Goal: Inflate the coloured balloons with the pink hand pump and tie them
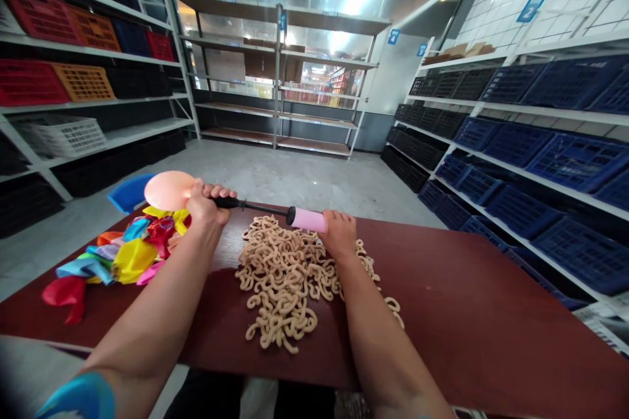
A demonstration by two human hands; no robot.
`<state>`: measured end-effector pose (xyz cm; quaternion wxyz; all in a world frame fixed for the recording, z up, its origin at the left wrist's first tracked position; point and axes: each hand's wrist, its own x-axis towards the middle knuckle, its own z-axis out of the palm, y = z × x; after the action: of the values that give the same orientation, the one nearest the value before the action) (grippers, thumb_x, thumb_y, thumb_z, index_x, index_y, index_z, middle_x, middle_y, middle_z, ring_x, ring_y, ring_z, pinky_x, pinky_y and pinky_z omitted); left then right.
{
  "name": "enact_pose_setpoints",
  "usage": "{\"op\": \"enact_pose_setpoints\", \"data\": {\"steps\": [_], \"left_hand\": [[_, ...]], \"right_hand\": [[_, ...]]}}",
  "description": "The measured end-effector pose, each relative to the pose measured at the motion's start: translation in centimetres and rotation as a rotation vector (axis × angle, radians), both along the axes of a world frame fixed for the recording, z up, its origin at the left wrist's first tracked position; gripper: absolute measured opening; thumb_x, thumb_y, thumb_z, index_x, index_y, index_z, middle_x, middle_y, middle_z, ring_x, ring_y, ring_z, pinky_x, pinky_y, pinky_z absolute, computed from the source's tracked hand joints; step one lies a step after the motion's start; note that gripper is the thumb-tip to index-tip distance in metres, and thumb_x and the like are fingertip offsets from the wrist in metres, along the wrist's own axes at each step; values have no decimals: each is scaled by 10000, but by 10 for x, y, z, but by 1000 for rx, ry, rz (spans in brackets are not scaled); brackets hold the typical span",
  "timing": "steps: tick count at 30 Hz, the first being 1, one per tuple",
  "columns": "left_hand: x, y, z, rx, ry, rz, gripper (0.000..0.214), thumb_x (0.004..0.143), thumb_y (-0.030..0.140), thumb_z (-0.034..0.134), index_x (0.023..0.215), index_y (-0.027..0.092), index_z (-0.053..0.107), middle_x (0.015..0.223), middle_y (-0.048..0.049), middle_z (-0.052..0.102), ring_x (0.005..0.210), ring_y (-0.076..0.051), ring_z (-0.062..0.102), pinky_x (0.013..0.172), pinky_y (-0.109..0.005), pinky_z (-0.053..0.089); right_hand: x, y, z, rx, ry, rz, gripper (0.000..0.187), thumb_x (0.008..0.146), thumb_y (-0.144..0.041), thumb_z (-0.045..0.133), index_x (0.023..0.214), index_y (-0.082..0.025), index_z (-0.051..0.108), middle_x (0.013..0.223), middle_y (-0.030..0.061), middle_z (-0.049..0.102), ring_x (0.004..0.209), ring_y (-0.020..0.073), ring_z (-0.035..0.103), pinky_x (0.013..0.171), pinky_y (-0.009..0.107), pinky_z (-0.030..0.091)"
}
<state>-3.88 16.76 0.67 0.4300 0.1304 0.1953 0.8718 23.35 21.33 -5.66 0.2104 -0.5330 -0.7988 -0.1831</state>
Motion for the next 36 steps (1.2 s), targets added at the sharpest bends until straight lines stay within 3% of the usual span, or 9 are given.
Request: {"op": "enact_pose_setpoints", "data": {"steps": [5, 16, 19, 27, 31, 36], "left_hand": [[1, 2, -7, 49, 1, -16, 468, 799, 431, 475, 544, 195, 161, 441, 55, 259, 378, -89, 356, 461, -262, 376], [53, -3, -15, 78, 25, -222, 484, 808, 449, 471, 521, 193, 176, 463, 40, 259, 406, -94, 371, 482, -275, 386], [49, -2, -12, 61, 48, -211, 492, 800, 463, 480, 519, 194, 180, 459, 39, 264, 411, -98, 379, 489, -280, 394], [-2, -2, 2, 41, 45, -17, 458, 793, 433, 484, 539, 193, 187, 447, 50, 265, 392, -92, 360, 464, -260, 372], [5, -2, -4, 79, 45, -37, 460, 800, 428, 478, 534, 191, 186, 452, 47, 263, 394, -90, 360, 466, -258, 367], [32, -2, -10, 93, 26, -150, 487, 806, 450, 472, 518, 190, 177, 452, 43, 249, 396, -92, 362, 461, -263, 364]], "right_hand": [[1, 4, -6, -4, -21, -44, 224, 742, -290, 515, 929, -168, 522, 887, 71, 568, 851, 199, 453, 745, 303, 247], [-25, -16, -4, 41, -18, 150, 284, 772, -406, 492, 909, -159, 519, 844, 69, 558, 824, 207, 447, 740, 310, 252], [-26, -15, -5, 27, -10, 163, 303, 771, -403, 495, 945, -156, 525, 857, 72, 563, 841, 205, 453, 749, 305, 254], [-7, 0, -8, -7, 51, 46, 294, 714, -299, 553, 987, -193, 524, 907, 45, 592, 889, 194, 482, 810, 308, 234], [-5, 1, -11, -4, 50, 6, 251, 701, -263, 537, 936, -173, 528, 878, 54, 592, 869, 194, 488, 812, 324, 223], [-18, -9, -7, 22, 20, 122, 244, 714, -306, 531, 912, -163, 525, 832, 59, 582, 835, 198, 483, 816, 327, 227]]}}
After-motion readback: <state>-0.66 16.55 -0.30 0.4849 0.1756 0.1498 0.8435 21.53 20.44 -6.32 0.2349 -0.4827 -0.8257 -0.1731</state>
